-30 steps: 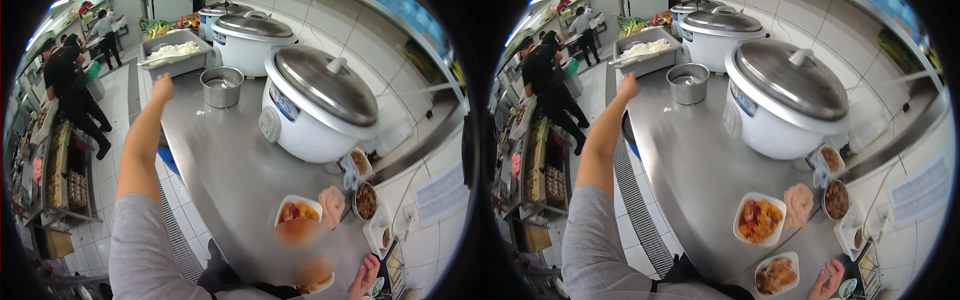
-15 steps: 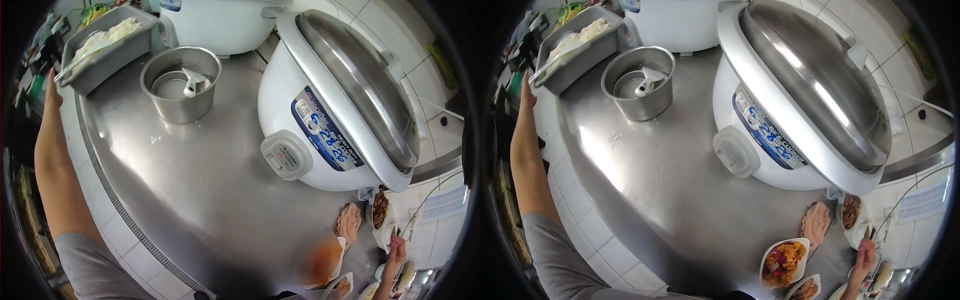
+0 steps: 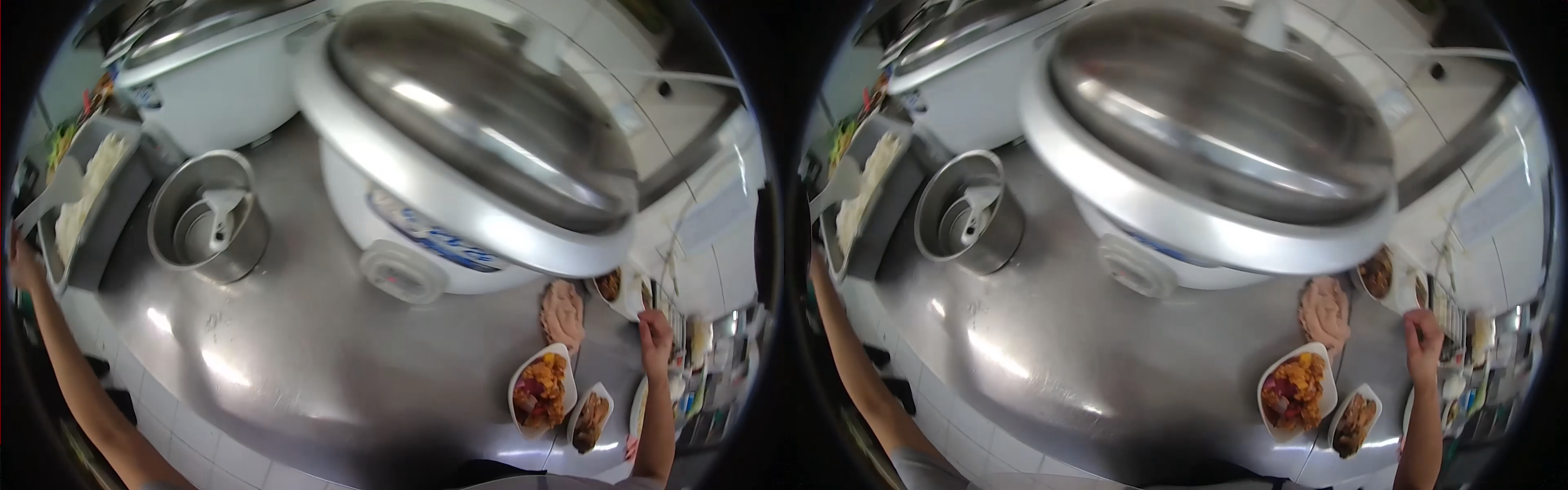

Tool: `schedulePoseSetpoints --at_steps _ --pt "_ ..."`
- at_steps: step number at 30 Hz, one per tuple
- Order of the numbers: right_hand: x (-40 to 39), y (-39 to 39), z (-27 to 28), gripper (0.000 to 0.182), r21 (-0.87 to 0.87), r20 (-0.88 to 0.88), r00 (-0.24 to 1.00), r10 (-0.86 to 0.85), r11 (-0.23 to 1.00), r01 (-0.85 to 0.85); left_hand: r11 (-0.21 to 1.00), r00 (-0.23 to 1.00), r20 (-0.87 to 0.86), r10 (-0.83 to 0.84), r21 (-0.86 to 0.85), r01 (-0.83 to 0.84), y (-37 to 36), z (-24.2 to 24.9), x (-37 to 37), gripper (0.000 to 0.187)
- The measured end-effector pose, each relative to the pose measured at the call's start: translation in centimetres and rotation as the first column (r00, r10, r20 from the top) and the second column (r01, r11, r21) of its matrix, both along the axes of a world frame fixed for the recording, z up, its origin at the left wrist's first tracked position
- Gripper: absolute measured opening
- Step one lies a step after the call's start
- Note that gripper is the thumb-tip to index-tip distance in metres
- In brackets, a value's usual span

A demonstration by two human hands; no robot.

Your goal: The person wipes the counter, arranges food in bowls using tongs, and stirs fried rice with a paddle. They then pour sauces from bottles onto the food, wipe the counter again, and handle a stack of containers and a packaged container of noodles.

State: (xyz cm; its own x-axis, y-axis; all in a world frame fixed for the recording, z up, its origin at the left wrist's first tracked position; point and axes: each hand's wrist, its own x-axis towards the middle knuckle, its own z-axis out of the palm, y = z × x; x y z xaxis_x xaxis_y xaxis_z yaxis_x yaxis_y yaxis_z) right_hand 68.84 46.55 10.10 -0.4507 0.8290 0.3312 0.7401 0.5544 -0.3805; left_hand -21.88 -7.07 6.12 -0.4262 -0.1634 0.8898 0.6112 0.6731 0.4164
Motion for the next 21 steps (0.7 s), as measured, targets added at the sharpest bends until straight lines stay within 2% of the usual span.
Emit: schedulePoseSetpoints --at_steps 1,2,3,4,5,6,7,8,9,10,11,12,13,14,15,16,17,18,19,20,21 --pt "0.2 -0.3 0.1 0.006 0.033 -0.002 1.000 -0.001 0.999 0.001 0.999 0.999 -0.012 -0.042 0.008 0.042 -9.8 -2.7 -10.9 0.030" --pt "0.4 -0.5 0.1 0.006 0.060 -0.006 1.000 0.002 0.998 -0.002 0.871 0.880 -0.415 0.231 -0.315 -0.378 -7.4 -0.1 -9.4 0.036" --pt "0.5 -0.9 0.3 0.005 0.078 -0.011 1.000 -0.002 0.997 0.003 0.782 0.850 -0.161 0.502 -0.335 -0.525 -4.6 -0.2 -6.6 0.036" --pt "0.8 -1.4 0.5 0.005 0.098 -0.019 1.000 -0.009 0.995 0.011 0.666 0.694 0.096 0.714 -0.400 -0.630 -1.4 -1.3 -3.4 0.037" --pt "1.4 -1.7 0.8 0.006 0.109 -0.027 1.000 -0.003 0.994 0.006 0.894 0.865 0.230 0.447 -0.139 -0.425 -1.3 -3.3 -2.3 0.036" --pt "2.1 -2.3 1.1 0.006 0.118 -0.031 1.000 -0.003 0.993 0.007 0.940 0.910 0.251 0.331 -0.007 -0.340 -1.2 -3.3 -0.6 0.035" --pt "2.9 -3.1 1.4 0.006 0.120 -0.065 0.998 -0.011 0.993 0.019 0.958 0.931 0.238 0.277 0.005 -0.286 4.7 0.0 11.7 0.035" --pt "3.6 -4.0 1.7 0.006 0.128 -0.099 0.995 -0.018 0.991 0.031 0.979 0.989 0.022 0.149 0.134 -0.151 7.8 2.5 16.5 0.030" --pt "4.2 -4.8 1.5 0.007 0.064 -0.207 0.977 -0.042 0.996 0.057 0.972 0.978 -0.207 0.040 0.234 0.010 3.9 1.8 12.1 0.026" --pt "4.9 -5.8 0.9 0.008 -0.002 -0.315 0.947 -0.069 0.997 0.072 1.000 0.911 -0.412 0.013 0.003 -0.013 2.9 3.2 14.1 0.024" --pt "5.5 -6.8 -0.3 0.009 -0.183 -0.451 0.881 -0.145 0.981 0.067 0.981 0.795 -0.607 0.017 -0.142 -0.129 5.8 5.2 20.9 0.024" --pt "4.5 -7.9 -0.5 0.009 -0.251 -0.582 0.799 -0.152 0.968 0.001 0.979 0.806 -0.560 0.193 0.049 -0.200 8.1 5.9 25.4 0.019" --pt "2.5 -9.8 -1.6 0.010 -0.366 -0.711 0.675 -0.197 0.923 -0.117 0.996 0.668 -0.742 -0.065 -0.084 0.004 14.5 8.8 38.3 0.017" --pt "1.0 -10.2 -2.2 0.013 -0.302 -0.781 0.619 -0.079 0.916 -0.264 0.960 0.754 -0.619 -0.219 0.003 0.281 19.8 9.7 48.8 0.033" --pt "-0.8 -10.9 -1.7 0.017 -0.419 -0.852 0.496 -0.167 0.787 -0.453 0.889 0.530 -0.765 -0.367 -0.120 0.442 22.1 9.8 52.4 0.023" --pt "-2.1 -11.1 -1.6 0.022 -0.380 -0.901 0.418 -0.115 0.672 -0.635 0.729 0.375 -0.747 -0.548 -0.207 0.653 24.3 9.5 56.7 0.024" --pt "-3.0 -11.7 -1.0 0.031 -0.444 -0.894 0.400 -0.202 0.510 -0.737 0.385 0.148 -0.711 -0.688 -0.184 0.904 25.8 7.8 58.9 0.018" --pt "-3.0 -12.5 0.0 0.049 -0.480 -0.867 0.380 -0.321 0.338 -0.810 0.753 0.492 -0.645 -0.585 -0.206 0.625 26.8 5.7 62.4 0.018" --pt "-2.0 -12.9 0.9 0.054 -0.461 -0.825 0.359 -0.437 0.150 -0.875 0.483 0.203 -0.654 -0.728 -0.281 0.829 28.8 4.2 65.5 0.016" --pt "0.6 -13.3 1.1 0.054 -0.459 -0.823 0.347 -0.450 0.166 -0.873 0.158 0.145 -0.459 -0.876 0.011 0.987 29.8 1.8 71.1 0.015" --pt "3.1 -13.5 1.2 0.054 -0.363 -0.837 0.274 -0.473 0.106 -0.926 0.238 0.142 -0.265 -0.954 -0.380 0.894 29.4 1.6 74.4 0.031"
